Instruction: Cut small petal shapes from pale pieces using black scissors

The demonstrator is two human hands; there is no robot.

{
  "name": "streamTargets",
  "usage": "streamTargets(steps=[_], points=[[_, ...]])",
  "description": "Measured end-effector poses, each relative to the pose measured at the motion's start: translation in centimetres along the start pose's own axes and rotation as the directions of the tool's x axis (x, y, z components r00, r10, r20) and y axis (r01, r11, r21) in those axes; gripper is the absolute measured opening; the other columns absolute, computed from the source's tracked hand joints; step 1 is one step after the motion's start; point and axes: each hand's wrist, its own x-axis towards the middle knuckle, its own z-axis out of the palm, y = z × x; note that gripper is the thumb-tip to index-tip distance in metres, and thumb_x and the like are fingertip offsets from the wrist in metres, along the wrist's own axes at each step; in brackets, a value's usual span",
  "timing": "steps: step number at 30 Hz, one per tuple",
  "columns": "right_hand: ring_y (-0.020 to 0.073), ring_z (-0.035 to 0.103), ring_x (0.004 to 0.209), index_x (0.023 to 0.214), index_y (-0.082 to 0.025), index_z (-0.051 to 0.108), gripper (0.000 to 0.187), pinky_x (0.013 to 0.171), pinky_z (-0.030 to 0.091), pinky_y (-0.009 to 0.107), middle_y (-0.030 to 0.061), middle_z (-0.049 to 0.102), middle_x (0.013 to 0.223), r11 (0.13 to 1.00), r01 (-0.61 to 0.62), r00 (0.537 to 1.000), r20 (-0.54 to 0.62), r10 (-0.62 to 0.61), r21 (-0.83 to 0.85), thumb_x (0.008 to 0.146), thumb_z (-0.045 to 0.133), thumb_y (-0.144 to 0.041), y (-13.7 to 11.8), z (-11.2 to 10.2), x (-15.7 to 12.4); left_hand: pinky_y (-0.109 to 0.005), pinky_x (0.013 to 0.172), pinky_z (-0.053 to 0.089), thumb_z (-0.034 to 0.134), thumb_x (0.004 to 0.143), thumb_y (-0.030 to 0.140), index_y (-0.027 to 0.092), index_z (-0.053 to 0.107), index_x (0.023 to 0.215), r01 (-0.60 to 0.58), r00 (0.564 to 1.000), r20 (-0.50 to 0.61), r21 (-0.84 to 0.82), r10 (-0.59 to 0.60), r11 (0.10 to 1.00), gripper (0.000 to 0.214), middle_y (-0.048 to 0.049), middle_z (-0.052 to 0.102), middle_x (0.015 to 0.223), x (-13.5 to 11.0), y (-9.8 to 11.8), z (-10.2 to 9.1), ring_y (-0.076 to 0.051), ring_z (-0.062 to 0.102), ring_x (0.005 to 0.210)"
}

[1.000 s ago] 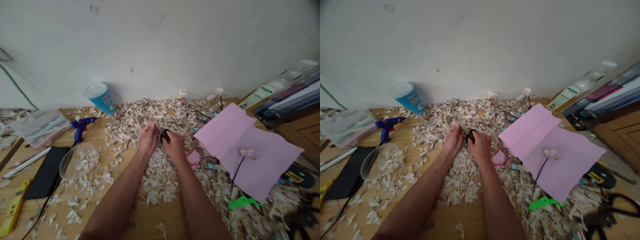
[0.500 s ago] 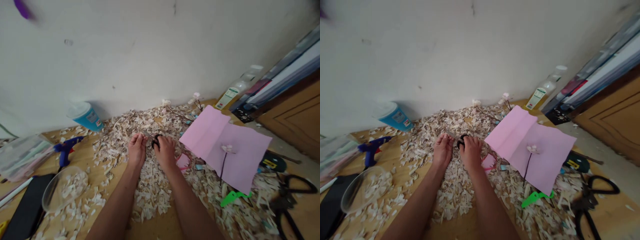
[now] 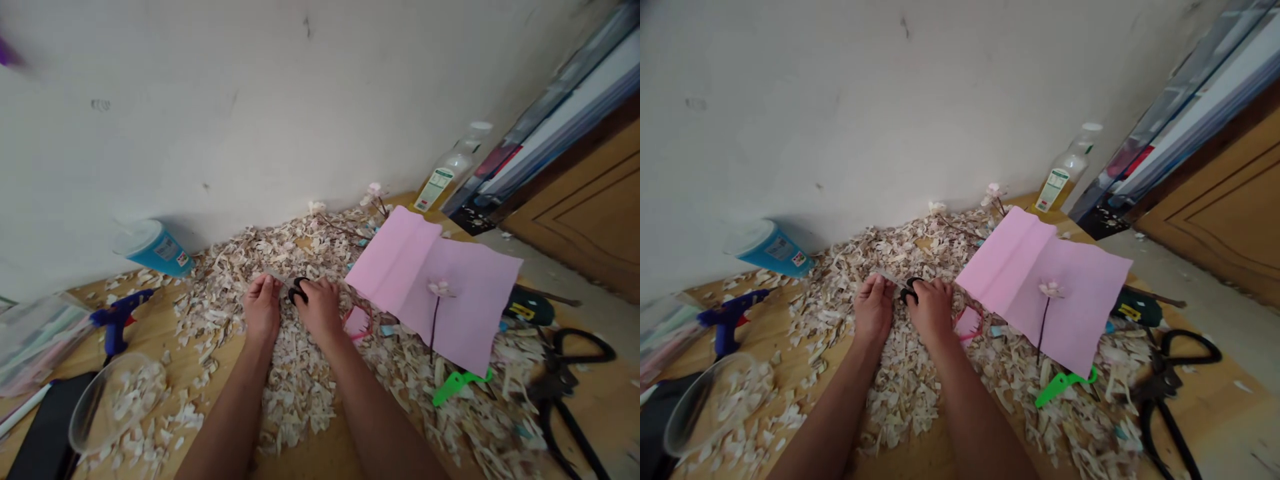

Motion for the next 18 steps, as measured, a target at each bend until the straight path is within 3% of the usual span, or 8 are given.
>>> streamTargets(steps=[3,5,6,8,10,13,16,18], points=[[0.0242,0.053,0.095,0.089,-0.025,0.063,0.005,0.083,0.031,0.039,0.0026,0.071,0.094,0.999,-0.017,0.999,-0.031,0.018,0.027,0.090,0.058,-0.026,0.1,-0.2,0.1,-0.024,0.076,0.050,0.078,0.073,0.034,0.017,0.070,0.090,-0.079,0.996,-0.025,0.196,0.086,0.977,0.025,0.0003,0.066,0.076,-0.3,0.3,-0.2,-0.010,0.060,0.070],[0.0255,0.052,0.096,0.091,-0.024,0.062,0.006,0.085,0.032,0.040,0.0048,0.070,0.094,0.998,-0.061,0.995,-0.072,0.063,0.036,0.090,0.056,-0.025,0.1,-0.4,0.1,-0.027,0.085,0.049,0.070,0.081,0.033,0.018,0.068,0.099,-0.223,0.963,-0.045,0.417,0.265,0.881,0.024,-0.0031,0.067,0.091,-1.0,1.3,0.1,-0.012,0.062,0.083],[0.0264,0.052,0.098,0.092,-0.023,0.062,0.006,0.086,0.033,0.041,0.0062,0.070,0.095,0.996,-0.087,0.992,-0.091,0.090,0.036,0.090,0.056,-0.024,0.1,-0.5,0.1,-0.028,0.090,0.048,0.065,0.084,0.032,0.020,0.066,0.106,-0.317,0.919,-0.039,0.518,0.392,0.795,0.025,-0.0051,0.066,0.102,-1.4,2.1,0.5,-0.014,0.062,0.093],[0.0286,0.051,0.102,0.098,-0.022,0.061,0.011,0.088,0.034,0.043,0.0092,0.068,0.100,0.991,-0.130,0.984,-0.120,0.134,0.038,0.088,0.057,-0.024,0.0,-0.5,0.2,-0.033,0.101,0.043,0.057,0.089,0.028,0.023,0.058,0.120,-0.490,0.790,0.053,0.654,0.611,0.576,0.031,-0.0082,0.058,0.124,-2.1,3.9,1.7,-0.018,0.055,0.115],[0.0303,0.050,0.107,0.108,-0.020,0.059,0.022,0.091,0.036,0.046,0.0118,0.065,0.107,0.984,-0.165,0.973,-0.154,0.175,0.072,0.087,0.057,-0.027,0.0,-0.6,0.4,-0.039,0.109,0.037,0.053,0.091,0.026,0.024,0.054,0.125,-0.584,0.710,0.247,0.730,0.659,0.355,0.035,-0.0103,0.051,0.134,-2.1,5.6,3.2,-0.021,0.047,0.128],[0.0294,0.050,0.113,0.128,-0.017,0.048,0.042,0.094,0.040,0.046,0.0150,0.059,0.118,0.952,-0.182,0.930,-0.270,0.248,0.248,0.090,0.052,-0.033,0.0,-0.7,0.5,-0.047,0.114,0.029,0.054,0.090,0.030,0.021,0.057,0.123,-0.612,0.704,0.510,0.789,0.495,0.056,0.034,-0.0144,0.051,0.134,0.2,6.4,5.0,-0.028,0.042,0.133],[0.0265,0.050,0.120,0.141,-0.018,0.037,0.052,0.099,0.042,0.043,0.0165,0.054,0.127,0.901,-0.074,0.894,-0.372,0.250,0.428,0.092,0.048,-0.031,0.1,-0.9,0.4,-0.055,0.114,0.025,0.054,0.089,0.041,0.018,0.053,0.131,-0.609,0.758,0.618,0.785,0.208,-0.114,0.048,-0.0197,0.048,0.141,3.5,4.4,5.9,-0.034,0.037,0.138],[0.0248,0.050,0.121,0.141,-0.020,0.038,0.051,0.101,0.043,0.042,0.0149,0.055,0.127,0.882,0.016,0.898,-0.394,0.194,0.472,0.091,0.048,-0.027,0.1,-1.0,0.3,-0.059,0.115,0.021,0.056,0.087,0.046,0.022,0.046,0.141,-0.621,0.776,0.629,0.755,-0.032,-0.212,0.060,-0.0183,0.033,0.155,5.1,2.1,6.0,-0.038,0.024,0.146]])
